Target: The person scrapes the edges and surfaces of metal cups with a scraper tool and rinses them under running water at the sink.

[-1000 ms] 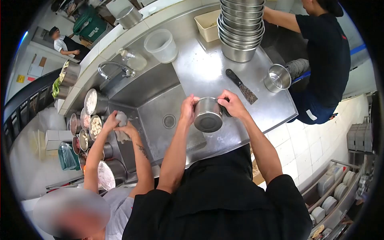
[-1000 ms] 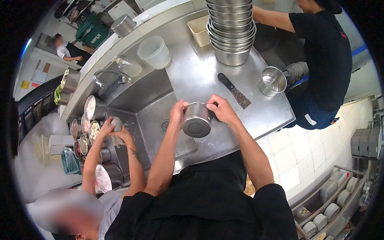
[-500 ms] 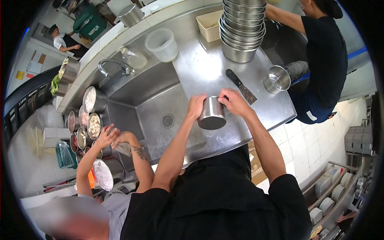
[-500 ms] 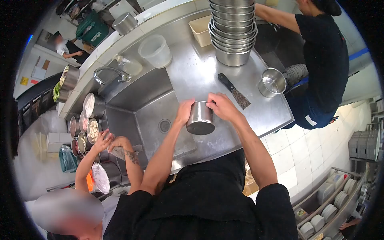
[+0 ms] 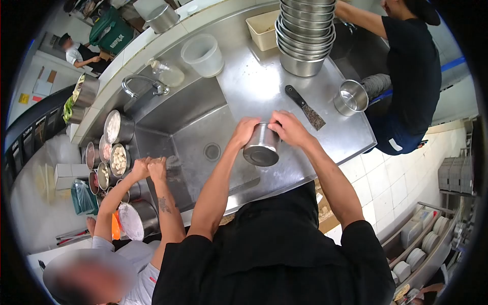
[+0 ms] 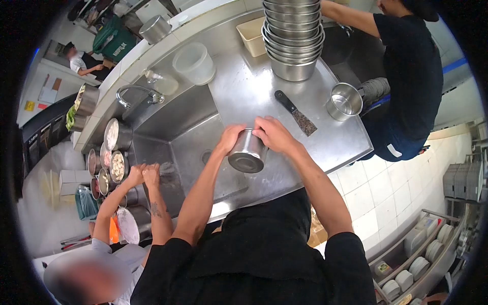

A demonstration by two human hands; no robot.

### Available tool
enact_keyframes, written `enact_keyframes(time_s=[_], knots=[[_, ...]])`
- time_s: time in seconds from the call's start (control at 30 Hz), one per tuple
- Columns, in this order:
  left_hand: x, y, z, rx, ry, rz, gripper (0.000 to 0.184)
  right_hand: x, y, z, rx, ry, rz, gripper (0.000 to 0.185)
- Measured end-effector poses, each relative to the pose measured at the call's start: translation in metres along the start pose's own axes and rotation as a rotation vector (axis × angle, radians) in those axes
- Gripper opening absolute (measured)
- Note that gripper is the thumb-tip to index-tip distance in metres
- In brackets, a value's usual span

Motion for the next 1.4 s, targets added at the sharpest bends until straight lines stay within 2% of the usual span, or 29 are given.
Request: enact_keyframes(time_s=[0.03, 0.07, 0.2, 0.27, 0.3, 0.37, 0.53, 0.63, 0.7, 0.8, 0.93, 1.0, 1.03, 1.13, 1.17, 1.2, 1.23, 1.3, 1.37, 1.4], knots=[[0.000, -0.006, -0.009, -0.128, -0.092, 0.041, 0.041, -0.010, -0.001, 0.007, 0.048, 0.019, 0.037, 0.013], [0.002, -0.011, -0.017, -0.086, -0.147, 0.049, 0.042, -0.014, -0.001, 0.011, 0.097, 0.037, 0.073, 0.014], [0.002, -0.005, -0.026, -0.174, -0.189, -0.027, 0.041, -0.003, 0.002, -0.011, 0.024, 0.055, 0.040, 0.015], [-0.002, 0.014, -0.006, 0.029, -0.087, -0.246, 0.039, 0.017, 0.002, -0.029, -0.037, -0.202, 0.018, 0.016], [0.000, 0.020, -0.007, 0.028, -0.085, -0.249, 0.039, 0.025, -0.003, -0.034, -0.039, -0.202, 0.022, 0.016], [0.007, 0.027, -0.006, 0.143, 0.116, -0.229, 0.036, 0.039, -0.009, -0.046, -0.056, -0.217, -0.032, 0.019], [-0.002, 0.027, 0.008, 0.143, 0.145, -0.179, 0.035, 0.036, -0.008, -0.048, -0.062, -0.221, -0.147, 0.025], [-0.009, 0.018, 0.009, 0.114, 0.136, -0.108, 0.037, 0.021, 0.000, -0.037, -0.049, -0.216, -0.127, 0.021], [-0.012, 0.011, -0.004, -0.095, -0.055, -0.009, 0.039, 0.007, -0.004, -0.027, -0.004, -0.181, 0.002, 0.019], [-0.015, 0.004, -0.020, -0.252, -0.025, 0.085, 0.039, -0.007, -0.007, -0.026, 0.062, -0.152, 0.066, 0.020], [-0.019, 0.004, -0.028, -0.290, -0.137, 0.076, 0.042, -0.006, -0.003, -0.039, 0.061, -0.225, 0.142, 0.020], [-0.017, 0.004, -0.012, 0.374, 0.013, 0.057, 0.045, 0.008, 0.006, -0.045, 0.009, -0.305, 0.028, 0.020], [-0.017, 0.002, 0.005, 0.373, 0.017, 0.066, 0.045, 0.016, 0.009, -0.050, 0.012, -0.312, 0.022, 0.020], [0.011, -0.003, 0.052, 0.608, 0.294, -0.030, 0.045, 0.031, 0.015, -0.063, -0.032, -0.425, -0.083, 0.019], [0.020, -0.013, 0.051, 0.606, 0.292, -0.027, 0.045, 0.030, 0.018, -0.056, -0.028, -0.301, -0.133, 0.018], [0.028, -0.015, 0.054, 0.618, 0.272, -0.169, 0.044, 0.031, 0.019, -0.049, -0.027, -0.182, -0.181, 0.017], [0.035, -0.013, 0.054, 0.629, 0.253, -0.314, 0.044, 0.028, 0.018, -0.043, -0.031, -0.186, -0.180, 0.017], [0.033, -0.011, 0.046, 0.525, 0.232, -0.340, 0.044, 0.010, 0.014, -0.025, 0.015, -0.054, -0.070, 0.014], [0.023, -0.006, 0.026, 0.222, -0.004, -0.247, 0.043, -0.009, 0.008, -0.008, 0.056, 0.004, -0.016, 0.011], [0.020, -0.005, 0.022, 0.220, -0.004, -0.249, 0.043, -0.017, 0.003, 0.004, 0.081, 0.090, 0.030, 0.010]])
Point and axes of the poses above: each hand's wrist, its own x-axis away from the middle knuckle, its own y-axis out of the back of the hand, z = x × y, the point moved 5 cm from there along -x, towards the middle knuckle, and after that the axes turned 15 degrees about -z, right-handed, at the moved point
